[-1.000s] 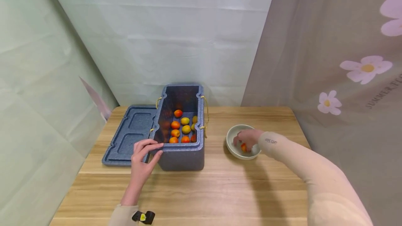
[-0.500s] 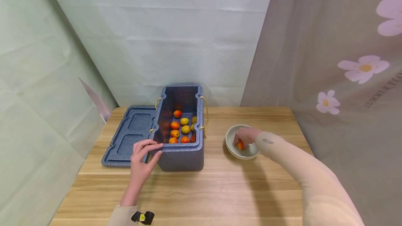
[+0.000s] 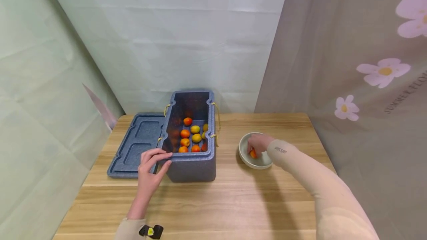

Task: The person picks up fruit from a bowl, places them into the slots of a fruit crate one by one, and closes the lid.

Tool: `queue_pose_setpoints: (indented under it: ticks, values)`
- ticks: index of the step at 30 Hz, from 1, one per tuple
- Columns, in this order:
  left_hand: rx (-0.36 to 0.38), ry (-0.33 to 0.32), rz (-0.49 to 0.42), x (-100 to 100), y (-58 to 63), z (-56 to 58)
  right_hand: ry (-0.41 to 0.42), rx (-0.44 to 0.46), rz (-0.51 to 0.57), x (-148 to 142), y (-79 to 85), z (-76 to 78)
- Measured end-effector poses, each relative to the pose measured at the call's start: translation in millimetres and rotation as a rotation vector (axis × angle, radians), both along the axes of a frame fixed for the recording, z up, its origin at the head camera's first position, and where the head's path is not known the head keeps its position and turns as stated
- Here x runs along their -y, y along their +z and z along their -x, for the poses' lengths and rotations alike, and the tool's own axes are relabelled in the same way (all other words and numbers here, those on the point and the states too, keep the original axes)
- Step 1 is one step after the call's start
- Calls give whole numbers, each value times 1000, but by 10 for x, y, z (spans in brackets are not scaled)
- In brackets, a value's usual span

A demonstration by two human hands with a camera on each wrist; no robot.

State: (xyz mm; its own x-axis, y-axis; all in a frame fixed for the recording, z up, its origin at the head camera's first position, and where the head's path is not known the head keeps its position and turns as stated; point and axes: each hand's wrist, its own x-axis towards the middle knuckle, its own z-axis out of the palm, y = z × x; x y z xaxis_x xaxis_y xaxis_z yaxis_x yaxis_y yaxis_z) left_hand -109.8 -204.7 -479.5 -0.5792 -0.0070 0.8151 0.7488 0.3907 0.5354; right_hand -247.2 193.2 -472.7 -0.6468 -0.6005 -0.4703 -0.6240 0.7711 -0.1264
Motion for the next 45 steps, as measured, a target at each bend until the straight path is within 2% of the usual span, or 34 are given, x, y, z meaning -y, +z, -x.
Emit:
queue_pose_setpoints:
  ticks: [3,5,18,26,31,38,45]
  values:
    - [8,3,-1,-1,-6,-7,11,-11,13,-10,-23,-8]
    - [11,3,-3,-2,-9,-9,-14,0,32,-19,-32,-17]
    - [17,1,-5,4,-9,-1,-242,165,127,-48,-34,-17]
    - [8,-7,-10,15,-18,10,-211,138,61,-38,-31,53]
    - [10,-6,-6,10,-28,5,-164,177,80,0,129,94]
    - [15,7,0,5,-18,1,-142,196,158,59,495,211]
    - [11,0,-3,7,-22,3,-153,109,209,167,869,302]
